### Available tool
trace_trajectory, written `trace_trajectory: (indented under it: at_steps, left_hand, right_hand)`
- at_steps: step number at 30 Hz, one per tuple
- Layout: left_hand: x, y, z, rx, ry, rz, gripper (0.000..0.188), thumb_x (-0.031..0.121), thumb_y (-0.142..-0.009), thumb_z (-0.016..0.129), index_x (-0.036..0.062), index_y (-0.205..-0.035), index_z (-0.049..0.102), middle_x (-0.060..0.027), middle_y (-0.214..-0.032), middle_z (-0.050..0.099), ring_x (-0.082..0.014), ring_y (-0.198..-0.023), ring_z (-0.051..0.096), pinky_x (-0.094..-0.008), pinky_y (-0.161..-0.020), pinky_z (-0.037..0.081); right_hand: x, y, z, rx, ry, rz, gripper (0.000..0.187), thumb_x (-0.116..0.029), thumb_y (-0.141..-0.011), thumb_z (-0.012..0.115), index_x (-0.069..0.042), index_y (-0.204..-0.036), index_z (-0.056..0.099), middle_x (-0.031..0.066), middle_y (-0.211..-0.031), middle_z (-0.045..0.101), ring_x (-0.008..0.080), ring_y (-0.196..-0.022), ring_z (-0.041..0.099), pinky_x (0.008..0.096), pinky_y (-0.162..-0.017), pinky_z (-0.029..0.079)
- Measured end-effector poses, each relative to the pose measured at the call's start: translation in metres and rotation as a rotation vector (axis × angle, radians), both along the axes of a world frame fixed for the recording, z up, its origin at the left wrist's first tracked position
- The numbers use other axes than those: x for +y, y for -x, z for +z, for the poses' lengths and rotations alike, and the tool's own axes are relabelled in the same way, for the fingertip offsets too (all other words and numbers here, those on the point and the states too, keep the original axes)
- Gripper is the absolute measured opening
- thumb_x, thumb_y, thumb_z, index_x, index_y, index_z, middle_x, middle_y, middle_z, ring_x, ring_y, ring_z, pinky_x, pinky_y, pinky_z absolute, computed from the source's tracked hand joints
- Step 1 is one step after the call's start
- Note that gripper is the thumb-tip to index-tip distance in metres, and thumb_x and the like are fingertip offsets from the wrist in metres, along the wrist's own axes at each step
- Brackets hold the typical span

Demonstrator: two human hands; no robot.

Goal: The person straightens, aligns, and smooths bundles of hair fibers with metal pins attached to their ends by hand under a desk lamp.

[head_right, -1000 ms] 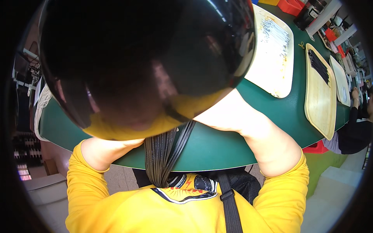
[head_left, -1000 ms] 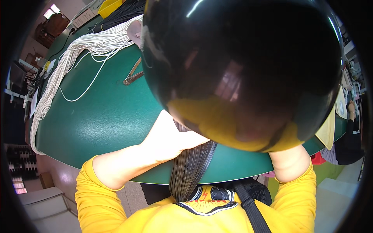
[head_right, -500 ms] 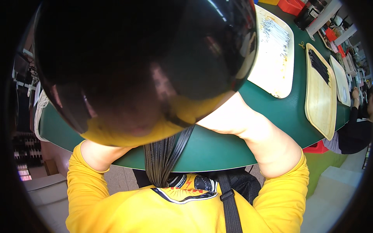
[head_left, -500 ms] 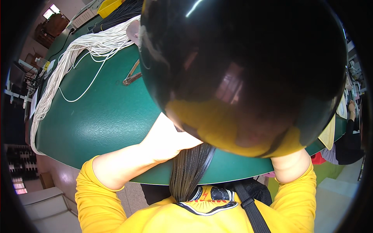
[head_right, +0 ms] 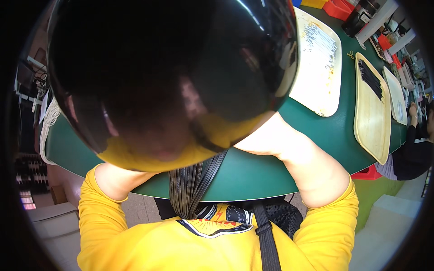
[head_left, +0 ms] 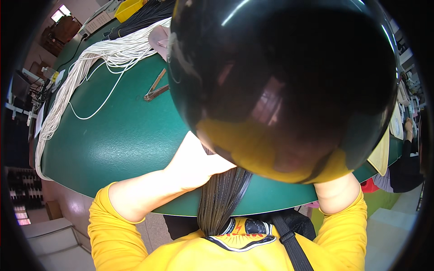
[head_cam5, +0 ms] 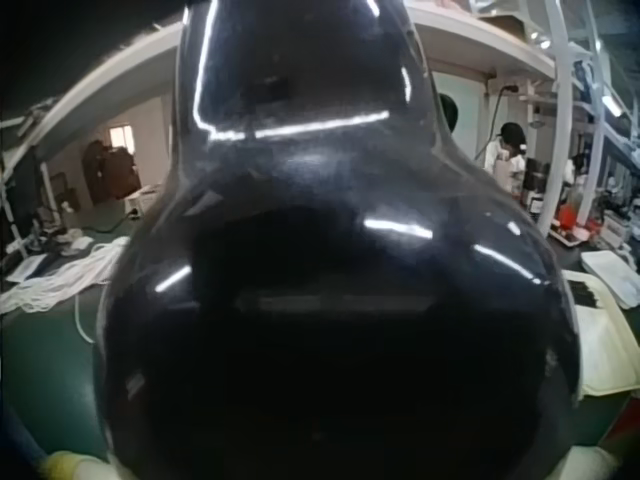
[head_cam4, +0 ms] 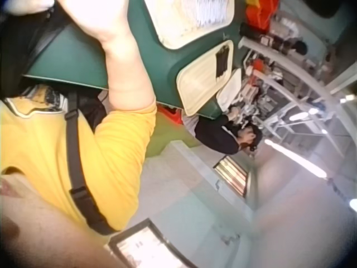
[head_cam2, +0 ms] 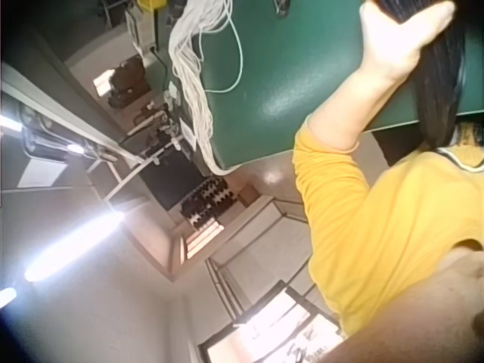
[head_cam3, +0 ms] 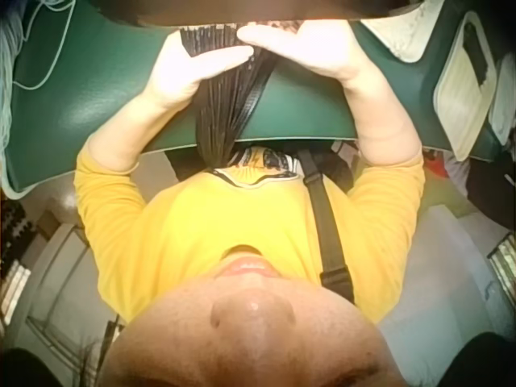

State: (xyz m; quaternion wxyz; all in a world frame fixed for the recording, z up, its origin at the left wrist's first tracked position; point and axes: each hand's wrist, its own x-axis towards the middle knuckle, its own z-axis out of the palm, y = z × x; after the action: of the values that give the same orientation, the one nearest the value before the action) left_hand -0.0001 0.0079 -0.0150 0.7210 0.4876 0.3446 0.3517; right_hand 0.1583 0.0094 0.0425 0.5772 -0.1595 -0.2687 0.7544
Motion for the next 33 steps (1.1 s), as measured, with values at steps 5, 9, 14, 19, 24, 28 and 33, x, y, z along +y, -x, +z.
trace_trajectory:
  at_steps: [5,9,14,19,24,28,33]
  left_hand:
    - [0.004,0.004,-0.001,-0.018,-0.026,0.007,0.034,0.005,-0.067,0.066,-0.0012,-0.098,0.054,-0.0088,-0.093,0.058,-0.0154,-0.087,0.055,-0.0280,-0.078,0.043]
    - [0.003,0.001,0.011,0.035,-0.088,0.011,0.027,0.010,-0.071,0.065,-0.0005,-0.095,0.057,-0.0070,-0.089,0.060,-0.0130,-0.081,0.055,-0.0271,-0.076,0.043]
    - [-0.003,0.007,0.010,0.187,-0.143,0.050,0.028,0.013,-0.070,0.066,0.0009,-0.094,0.056,-0.0049,-0.088,0.058,-0.0108,-0.079,0.053,-0.0264,-0.075,0.043]
    - [-0.004,-0.003,0.010,-0.029,-0.023,-0.006,0.021,0.011,-0.072,0.065,0.0017,-0.089,0.057,-0.0032,-0.078,0.059,-0.0086,-0.071,0.053,-0.0231,-0.067,0.043]
    - [-0.005,-0.002,0.009,-0.067,-0.002,0.018,0.012,0.010,-0.073,0.064,0.0035,-0.077,0.055,-0.0007,-0.068,0.056,-0.0072,-0.064,0.051,-0.0219,-0.062,0.042]
    - [-0.002,0.000,0.002,-0.072,-0.006,0.006,0.013,0.011,-0.073,0.064,0.0034,-0.077,0.054,-0.0009,-0.067,0.055,-0.0072,-0.062,0.050,-0.0220,-0.061,0.041]
    - [0.001,-0.007,-0.002,-0.089,0.001,0.029,0.011,0.010,-0.074,0.062,0.0034,-0.078,0.054,0.0001,-0.065,0.053,-0.0065,-0.061,0.048,-0.0222,-0.060,0.040]
  right_hand:
    - [0.004,-0.001,0.007,0.013,-0.027,0.012,0.040,-0.019,-0.089,0.037,-0.005,-0.126,0.031,0.0115,-0.122,0.040,0.0197,-0.111,0.040,0.0337,-0.092,0.036]
    - [0.028,-0.027,-0.026,-0.996,-0.685,0.001,0.052,-0.010,-0.083,0.050,-0.004,-0.129,0.026,0.0122,-0.129,0.032,0.0218,-0.119,0.031,0.0332,-0.101,0.023]
    - [0.023,-0.037,-0.075,-1.064,-0.762,0.051,0.044,-0.011,-0.083,0.051,-0.001,-0.122,0.033,0.0106,-0.122,0.038,0.0207,-0.112,0.035,0.0319,-0.099,0.026]
    - [0.018,-0.036,-0.082,-0.758,-0.220,-0.049,0.011,-0.005,-0.078,0.057,-0.001,-0.087,0.054,0.0049,-0.069,0.052,0.0075,-0.046,0.041,0.0183,-0.039,0.029]
    - [0.019,-0.031,-0.065,-0.852,-0.281,-0.057,0.010,-0.009,-0.077,0.057,0.000,-0.074,0.053,0.0033,-0.062,0.049,0.0070,-0.044,0.038,0.0184,-0.038,0.028]
    - [0.023,-0.030,-0.064,-0.876,-0.314,-0.048,0.010,-0.009,-0.078,0.056,0.000,-0.074,0.052,0.0029,-0.062,0.048,0.0066,-0.042,0.036,0.0185,-0.038,0.027]
    - [0.021,-0.029,-0.060,-0.736,-0.031,0.023,0.012,-0.009,-0.081,0.053,-0.004,-0.072,0.046,0.0019,-0.062,0.045,0.0055,-0.040,0.033,0.0182,-0.038,0.027]
